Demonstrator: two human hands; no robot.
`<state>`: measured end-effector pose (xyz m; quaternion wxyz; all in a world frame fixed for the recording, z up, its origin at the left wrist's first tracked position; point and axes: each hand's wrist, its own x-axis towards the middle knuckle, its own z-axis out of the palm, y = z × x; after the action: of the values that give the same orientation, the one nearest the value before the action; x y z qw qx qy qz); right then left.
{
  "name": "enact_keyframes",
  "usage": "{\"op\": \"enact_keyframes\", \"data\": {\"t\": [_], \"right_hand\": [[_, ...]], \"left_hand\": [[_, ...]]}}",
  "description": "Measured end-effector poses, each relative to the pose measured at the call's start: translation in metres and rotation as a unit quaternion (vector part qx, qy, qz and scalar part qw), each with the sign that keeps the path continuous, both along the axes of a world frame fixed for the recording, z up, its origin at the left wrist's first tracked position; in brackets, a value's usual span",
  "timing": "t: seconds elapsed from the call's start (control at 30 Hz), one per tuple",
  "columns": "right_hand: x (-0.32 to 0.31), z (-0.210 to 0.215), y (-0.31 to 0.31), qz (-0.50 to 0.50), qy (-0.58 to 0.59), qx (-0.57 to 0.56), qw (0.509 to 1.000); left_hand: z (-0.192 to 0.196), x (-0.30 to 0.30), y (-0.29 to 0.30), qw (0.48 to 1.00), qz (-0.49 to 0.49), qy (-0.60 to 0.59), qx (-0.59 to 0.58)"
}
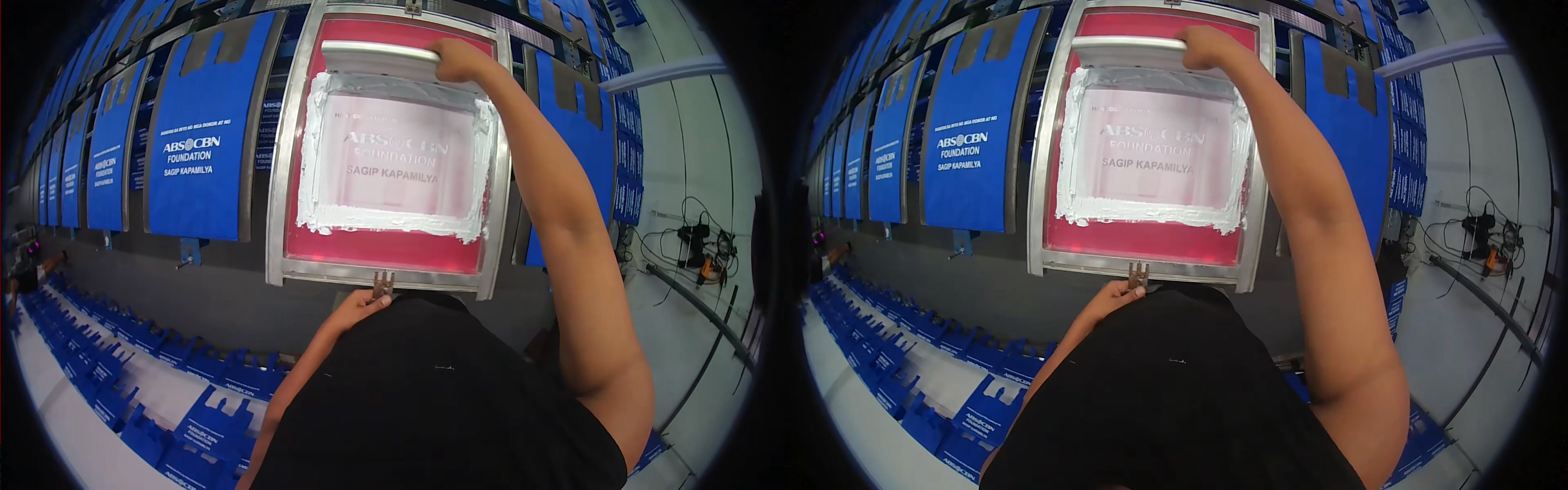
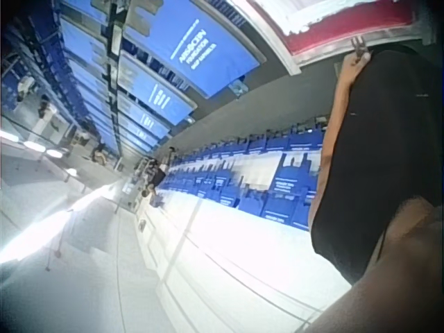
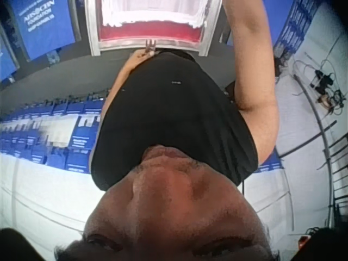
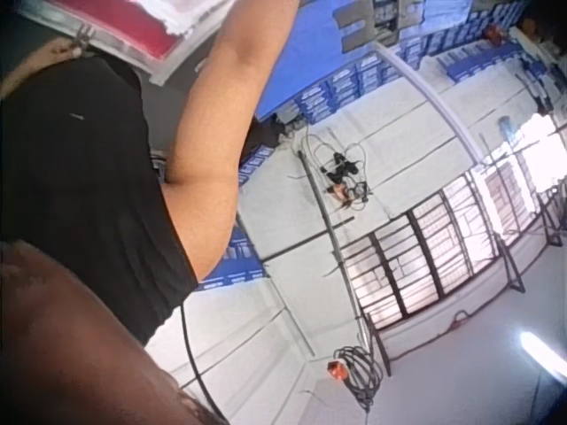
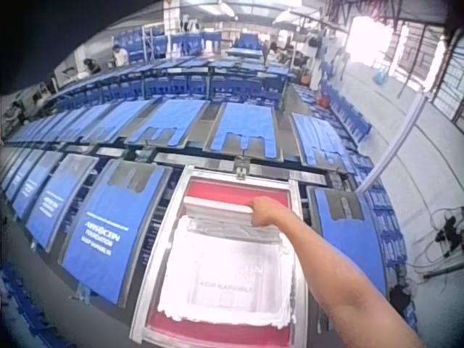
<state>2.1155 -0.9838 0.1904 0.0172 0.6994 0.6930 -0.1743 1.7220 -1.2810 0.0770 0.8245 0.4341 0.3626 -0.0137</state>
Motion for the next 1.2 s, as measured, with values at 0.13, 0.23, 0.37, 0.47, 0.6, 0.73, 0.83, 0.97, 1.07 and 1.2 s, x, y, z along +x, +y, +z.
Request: {"op": "enact_keyframes", "data": {"t": [0.13, 0.23, 0.37, 0.47, 0.6, 0.73, 0.83, 0.97, 1.07, 1.2], "right_hand": [[-0.019, 0.006, -0.017, -0.017, 0.012, 0.02, 1.0], [-0.044, 0.013, -0.065, -0.048, -0.01, 0.007, 0.999], [-0.118, 0.023, -0.182, -0.009, -0.015, 0.0, 1.0], [-0.167, 0.015, -0.279, -0.039, 0.015, 0.105, 0.994], [-0.175, 0.006, -0.302, -0.047, 0.01, 0.122, 0.991], [-0.142, 0.022, -0.291, -0.044, -0.024, 0.13, 0.99], [-0.096, 0.024, -0.304, -0.074, -0.016, 0.115, 0.991], [-0.038, -0.01, -0.311, -0.171, 0.29, 0.054, 0.94], [-0.018, -0.042, -0.303, -0.213, 0.349, 0.113, 0.906], [-0.015, -0.057, -0.27, -0.307, 0.508, 0.033, 0.804]], "left_hand": [[0.017, -0.002, 0.013, 0.999, -0.043, -0.011, 0.016], [0.028, 0.003, 0.015, 0.999, -0.039, -0.032, 0.014], [0.021, 0.004, 0.01, 1.0, -0.022, -0.017, -0.003], [0.029, 0.01, 0.01, 1.0, -0.021, -0.008, 0.001], [0.019, 0.014, 0.009, 0.997, -0.046, 0.052, 0.025], [0.009, 0.015, 0.006, 0.987, -0.051, 0.139, 0.067], [0.004, 0.006, -0.004, 0.982, -0.027, 0.172, 0.074], [0.038, 0.009, 0.014, 0.901, -0.122, 0.272, 0.314], [0.047, -0.02, 0.057, 0.836, 0.135, 0.235, 0.477], [0.045, -0.057, 0.164, 0.745, 0.218, 0.401, 0.486]]}}
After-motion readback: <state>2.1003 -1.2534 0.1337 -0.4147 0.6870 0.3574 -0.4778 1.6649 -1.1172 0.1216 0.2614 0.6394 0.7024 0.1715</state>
